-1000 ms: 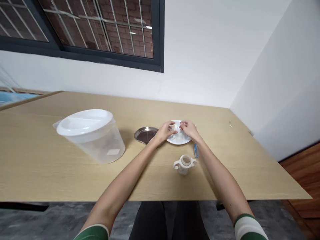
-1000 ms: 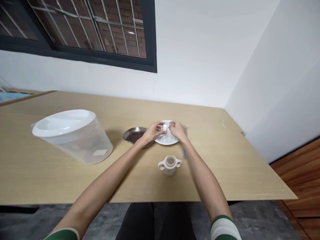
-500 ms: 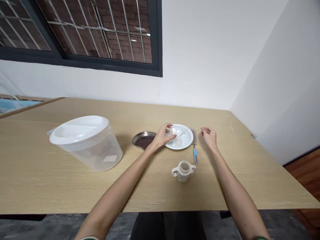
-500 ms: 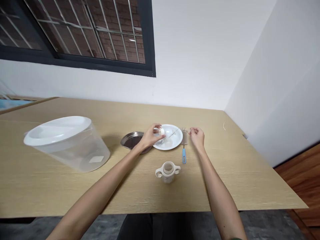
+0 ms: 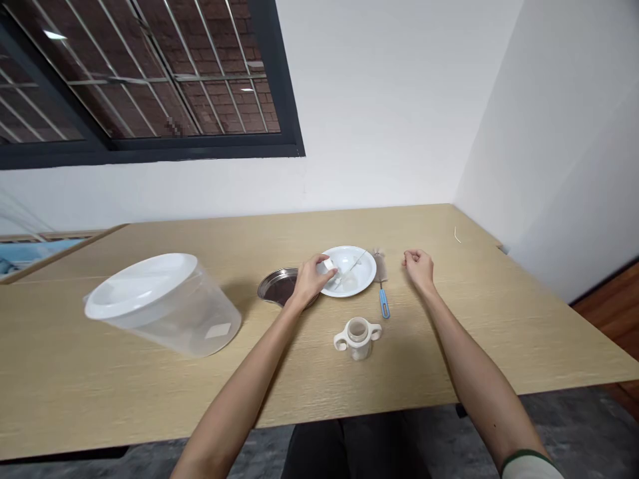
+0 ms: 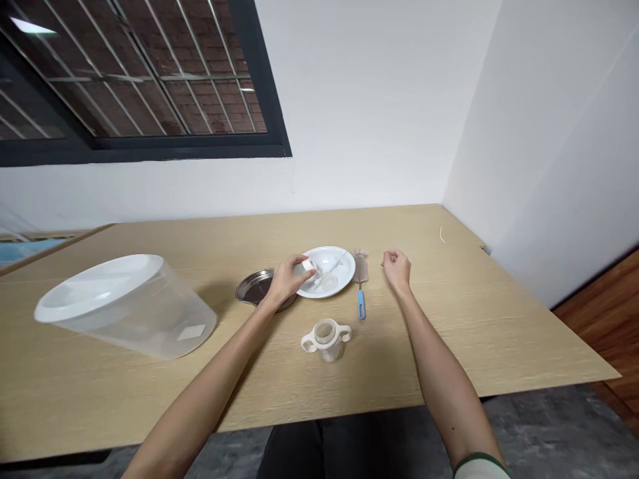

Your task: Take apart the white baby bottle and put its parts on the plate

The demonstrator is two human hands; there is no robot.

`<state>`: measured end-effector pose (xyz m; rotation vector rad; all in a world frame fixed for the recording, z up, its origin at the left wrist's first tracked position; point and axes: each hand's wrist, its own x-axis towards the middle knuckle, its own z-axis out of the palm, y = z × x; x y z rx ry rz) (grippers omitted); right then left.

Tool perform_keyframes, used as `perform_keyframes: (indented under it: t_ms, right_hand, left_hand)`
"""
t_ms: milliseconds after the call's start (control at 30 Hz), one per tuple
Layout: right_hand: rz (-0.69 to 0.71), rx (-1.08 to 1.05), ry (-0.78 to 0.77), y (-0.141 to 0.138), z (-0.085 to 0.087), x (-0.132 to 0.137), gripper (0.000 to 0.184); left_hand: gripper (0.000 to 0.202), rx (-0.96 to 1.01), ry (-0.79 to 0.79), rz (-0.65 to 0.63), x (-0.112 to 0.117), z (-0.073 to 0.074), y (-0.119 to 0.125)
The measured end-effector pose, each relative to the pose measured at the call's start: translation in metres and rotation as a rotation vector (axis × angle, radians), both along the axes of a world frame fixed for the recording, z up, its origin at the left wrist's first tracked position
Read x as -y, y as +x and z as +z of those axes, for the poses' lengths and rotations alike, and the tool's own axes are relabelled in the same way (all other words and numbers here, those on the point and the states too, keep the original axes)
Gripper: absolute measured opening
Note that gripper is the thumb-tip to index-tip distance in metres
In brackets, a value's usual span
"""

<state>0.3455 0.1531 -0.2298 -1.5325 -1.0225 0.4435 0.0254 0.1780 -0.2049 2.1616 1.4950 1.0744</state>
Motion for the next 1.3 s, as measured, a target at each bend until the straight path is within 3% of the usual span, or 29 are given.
perform_keyframes:
  t_ms: [200, 433, 567, 700, 800, 967, 1100, 1300]
  right_hand:
    - [0.033, 0.133, -0.03, -0.007, 0.002, 0.005, 0.024]
    - [0.12, 0.35, -0.045, -0.017, 0.004, 0.014, 0.019]
    - [0.129, 0.424, -0.068, -0.011, 0.0, 0.015, 0.019]
    - [0.08, 0.449, -0.105, 0.004, -0.007, 0.012, 0.023]
    - [0.034, 0.442, -0.126, 0.014, -0.012, 0.009, 0.025]
    - [-0.003, 0.404, -0.157, 0.024, -0.018, 0.004, 0.028]
    - [-0.027, 0.417, -0.181, 0.027, -0.019, 0.001, 0.029]
    - [0.042, 0.536, -0.257, 0.029, -0.017, 0.003, 0.021]
  left_hand:
    - [0.041, -0.172, 0.03, 0.103, 0.008, 0.015, -0.004]
    - [0.039, -0.291, -0.014, 0.091, 0.022, 0.014, -0.01]
    - [0.038, -0.223, 0.037, 0.107, 0.027, 0.018, -0.006]
    - [0.026, -0.062, 0.24, 0.116, 0.031, 0.022, -0.007]
    - [0.026, -0.065, 0.382, 0.036, 0.035, 0.019, -0.016]
    - [0.023, -0.056, 0.636, -0.241, 0.049, 0.015, -0.031]
    - [0.031, 0.019, 0.691, -0.406, 0.071, 0.016, -0.029]
    - [0.036, -0.058, 0.726, -0.599, 0.095, 0.012, -0.017]
